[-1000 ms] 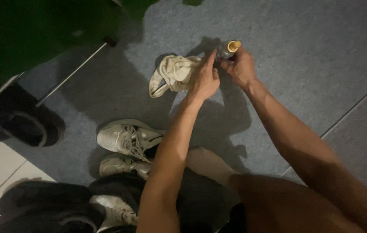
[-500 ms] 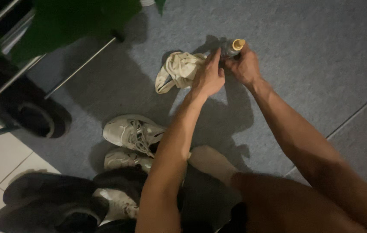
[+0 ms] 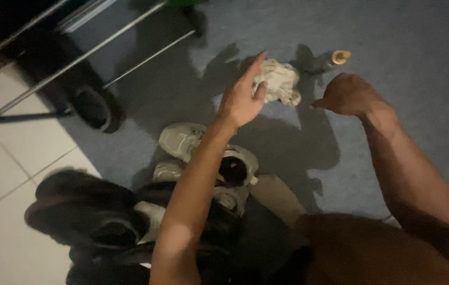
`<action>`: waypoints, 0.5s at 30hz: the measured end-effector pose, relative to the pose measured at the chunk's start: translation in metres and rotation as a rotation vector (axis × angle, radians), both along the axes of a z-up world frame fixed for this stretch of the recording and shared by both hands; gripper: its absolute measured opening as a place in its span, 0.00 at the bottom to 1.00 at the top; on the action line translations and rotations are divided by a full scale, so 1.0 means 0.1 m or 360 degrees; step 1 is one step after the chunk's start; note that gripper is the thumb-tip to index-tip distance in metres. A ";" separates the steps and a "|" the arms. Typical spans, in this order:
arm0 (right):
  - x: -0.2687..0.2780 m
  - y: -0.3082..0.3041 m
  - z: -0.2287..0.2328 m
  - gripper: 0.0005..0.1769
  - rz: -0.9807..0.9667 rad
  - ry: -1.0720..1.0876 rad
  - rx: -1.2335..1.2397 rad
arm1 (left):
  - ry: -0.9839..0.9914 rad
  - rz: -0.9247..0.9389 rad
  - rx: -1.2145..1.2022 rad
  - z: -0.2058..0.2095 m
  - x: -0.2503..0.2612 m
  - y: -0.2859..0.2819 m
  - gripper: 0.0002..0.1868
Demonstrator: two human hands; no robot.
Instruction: The person sits on the floor and organizes several pairs of shoes. They pick up each pair, untie the laces, and place them on a metal shoe rack. The person handles multiple pairs of sneakers and boots, arranging them one by one.
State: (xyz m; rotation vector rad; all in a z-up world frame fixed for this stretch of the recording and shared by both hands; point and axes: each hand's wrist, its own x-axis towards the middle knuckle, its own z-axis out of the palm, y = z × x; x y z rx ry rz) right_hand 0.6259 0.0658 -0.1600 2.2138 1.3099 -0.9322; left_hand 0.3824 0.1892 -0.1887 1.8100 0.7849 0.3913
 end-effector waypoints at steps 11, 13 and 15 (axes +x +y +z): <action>-0.83 0.76 0.59 0.18 0.0173 0.0342 0.0486 | -0.0173 0.0606 0.0076 0.14 -1.05 0.22 0.31; -0.97 0.90 0.58 0.16 0.0272 0.0367 0.0585 | -0.0216 0.0755 0.0183 0.13 -1.27 0.27 0.29; -1.13 1.09 0.60 0.13 0.0551 0.0383 0.0708 | -0.0149 0.0901 0.0278 0.12 -1.52 0.33 0.27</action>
